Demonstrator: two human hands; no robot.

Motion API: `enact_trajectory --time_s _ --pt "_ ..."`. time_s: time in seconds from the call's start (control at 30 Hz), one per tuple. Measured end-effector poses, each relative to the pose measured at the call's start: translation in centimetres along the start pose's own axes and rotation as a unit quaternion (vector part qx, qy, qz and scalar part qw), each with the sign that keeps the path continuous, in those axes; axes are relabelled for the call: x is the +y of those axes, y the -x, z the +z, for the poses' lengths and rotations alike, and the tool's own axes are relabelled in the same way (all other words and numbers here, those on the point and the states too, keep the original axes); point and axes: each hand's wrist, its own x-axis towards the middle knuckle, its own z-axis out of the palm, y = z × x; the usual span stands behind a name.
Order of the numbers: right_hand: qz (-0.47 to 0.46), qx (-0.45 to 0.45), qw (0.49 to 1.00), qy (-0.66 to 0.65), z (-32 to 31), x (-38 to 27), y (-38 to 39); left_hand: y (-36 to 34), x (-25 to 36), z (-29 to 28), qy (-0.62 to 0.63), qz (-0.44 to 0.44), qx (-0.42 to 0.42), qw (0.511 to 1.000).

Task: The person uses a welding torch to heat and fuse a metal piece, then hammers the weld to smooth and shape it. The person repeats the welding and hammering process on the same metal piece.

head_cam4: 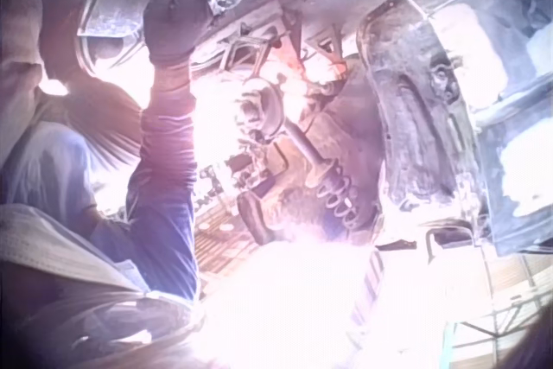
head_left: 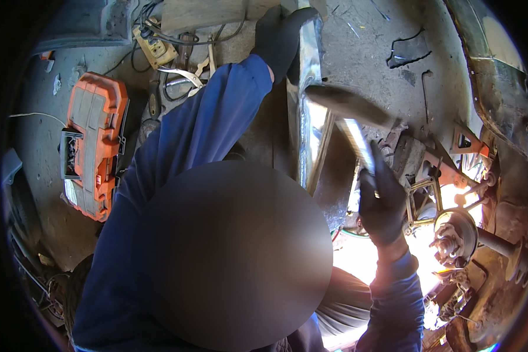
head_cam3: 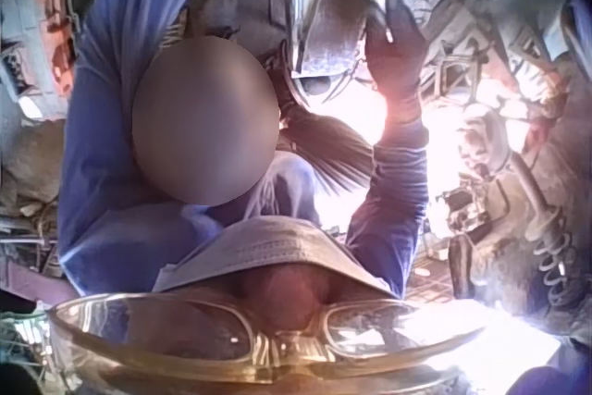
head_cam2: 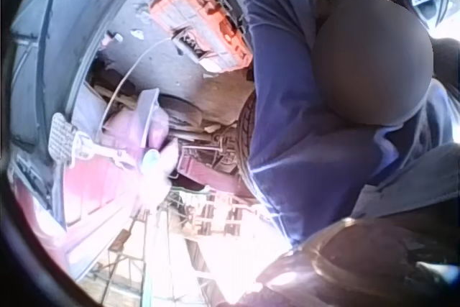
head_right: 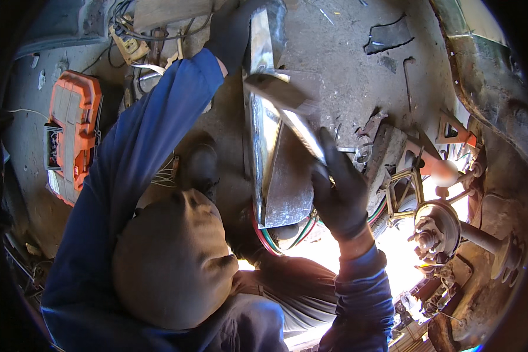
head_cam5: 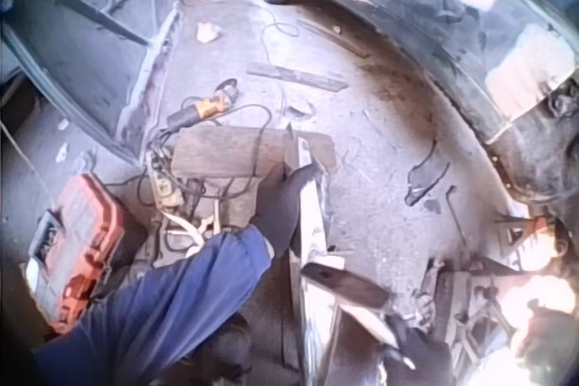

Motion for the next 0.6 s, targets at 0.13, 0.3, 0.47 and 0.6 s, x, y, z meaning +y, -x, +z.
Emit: enact_trajectory --time_s 0.13,0.3,0.47,0.6 --pt "0.060 -0.022 0.994 0.094 -0.1 -0.1 0.1 -1.2 0.0 0.6 -0.014 0.026 0.011 1.000" --pt "0.072 -0.045 0.991 0.100 -2.0 -1.4 -0.8 -1.0 -0.7 1.2 0.006 0.023 0.005 1.000" --pt "-0.031 -0.030 0.993 0.112 -3.6 -2.6 -2.2 -1.3 -0.8 1.0 -0.059 0.070 0.032 0.995" --pt "-0.028 -0.136 0.964 0.226 -4.2 -3.2 -3.6 -1.8 -1.3 1.1 -0.093 0.116 0.063 0.987"
